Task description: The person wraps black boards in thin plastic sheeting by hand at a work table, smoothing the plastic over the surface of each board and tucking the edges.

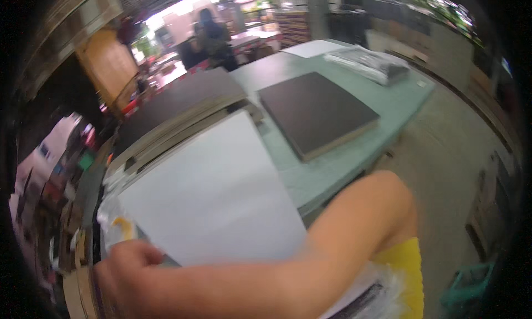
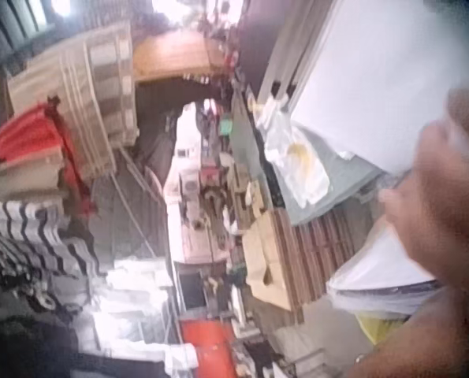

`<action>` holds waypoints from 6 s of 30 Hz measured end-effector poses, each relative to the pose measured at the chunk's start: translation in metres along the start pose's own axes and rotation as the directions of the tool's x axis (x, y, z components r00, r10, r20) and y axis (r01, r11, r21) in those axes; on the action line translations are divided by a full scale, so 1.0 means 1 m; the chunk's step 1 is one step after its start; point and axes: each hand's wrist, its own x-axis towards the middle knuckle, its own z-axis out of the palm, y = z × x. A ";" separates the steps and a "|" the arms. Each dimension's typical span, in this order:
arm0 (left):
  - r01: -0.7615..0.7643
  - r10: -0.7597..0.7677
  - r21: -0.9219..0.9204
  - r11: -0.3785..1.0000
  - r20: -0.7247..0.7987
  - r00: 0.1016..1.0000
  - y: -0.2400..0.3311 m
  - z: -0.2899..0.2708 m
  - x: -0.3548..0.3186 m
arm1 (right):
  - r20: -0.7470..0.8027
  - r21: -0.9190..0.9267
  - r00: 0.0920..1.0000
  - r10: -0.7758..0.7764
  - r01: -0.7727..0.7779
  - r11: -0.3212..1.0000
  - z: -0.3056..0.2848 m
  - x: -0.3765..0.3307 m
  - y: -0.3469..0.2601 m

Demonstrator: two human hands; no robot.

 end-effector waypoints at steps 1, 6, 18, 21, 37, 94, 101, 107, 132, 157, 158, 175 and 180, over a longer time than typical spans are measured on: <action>0.053 -0.053 -0.028 0.998 0.019 0.998 0.014 -0.018 -0.014 | 0.118 0.162 0.993 0.004 -0.023 0.987 -0.004 -0.010 0.006; -0.268 0.315 -0.325 0.907 0.101 0.944 0.138 -0.139 -0.128 | 0.641 0.655 0.767 -0.021 -0.532 0.537 -0.005 -0.065 0.012; -0.158 0.158 -0.016 0.987 0.057 0.986 -0.003 0.003 -0.011 | 0.987 -0.053 -0.091 -0.133 -0.962 0.270 0.203 -0.318 -0.021; -0.292 0.292 0.022 0.956 -0.048 0.955 0.102 -0.072 -0.029 | 0.966 0.094 -0.023 -0.259 -0.899 0.429 0.238 -0.283 0.011; -0.267 0.059 -0.143 0.953 -0.778 0.626 0.164 -0.133 -0.088 | 0.434 0.748 0.433 0.790 -0.661 -0.048 0.188 -0.157 0.044; -0.630 0.187 -0.431 0.646 -0.710 0.679 0.187 -0.134 -0.107 | 0.795 0.607 0.245 0.555 -0.309 -0.732 0.161 -0.138 0.034; -0.608 0.183 -0.412 0.679 -0.707 0.683 0.195 -0.125 -0.101 | 0.839 0.528 -0.064 0.540 -0.139 -0.838 0.174 -0.135 0.019; -0.615 0.194 -0.438 0.656 -0.690 0.698 0.185 -0.129 -0.105 | 0.815 0.575 0.206 0.542 -0.410 -0.708 0.157 -0.139 0.034; -0.795 0.366 -0.120 0.594 -0.840 0.400 0.211 -0.146 -0.110 | 0.541 0.801 0.558 0.629 -0.570 -0.184 0.117 -0.119 0.051; -0.009 0.604 0.735 0.678 -0.550 0.577 0.131 -0.204 -0.153 | 0.896 0.429 0.412 -0.163 -0.715 0.552 0.004 -0.090 0.019; 0.114 0.704 0.822 0.558 -0.541 0.459 0.130 -0.212 -0.162 | 0.951 0.307 0.267 -0.155 -0.762 0.570 0.000 -0.099 0.020; -0.546 0.633 0.773 0.325 0.251 0.732 0.210 -0.125 -0.177 | 0.464 0.201 0.252 0.849 -0.964 0.177 0.000 -0.168 0.142; -0.044 0.141 0.910 0.412 -0.016 0.990 0.221 -0.165 -0.175 | 0.495 -0.585 0.743 0.450 -0.098 0.805 0.007 -0.115 0.105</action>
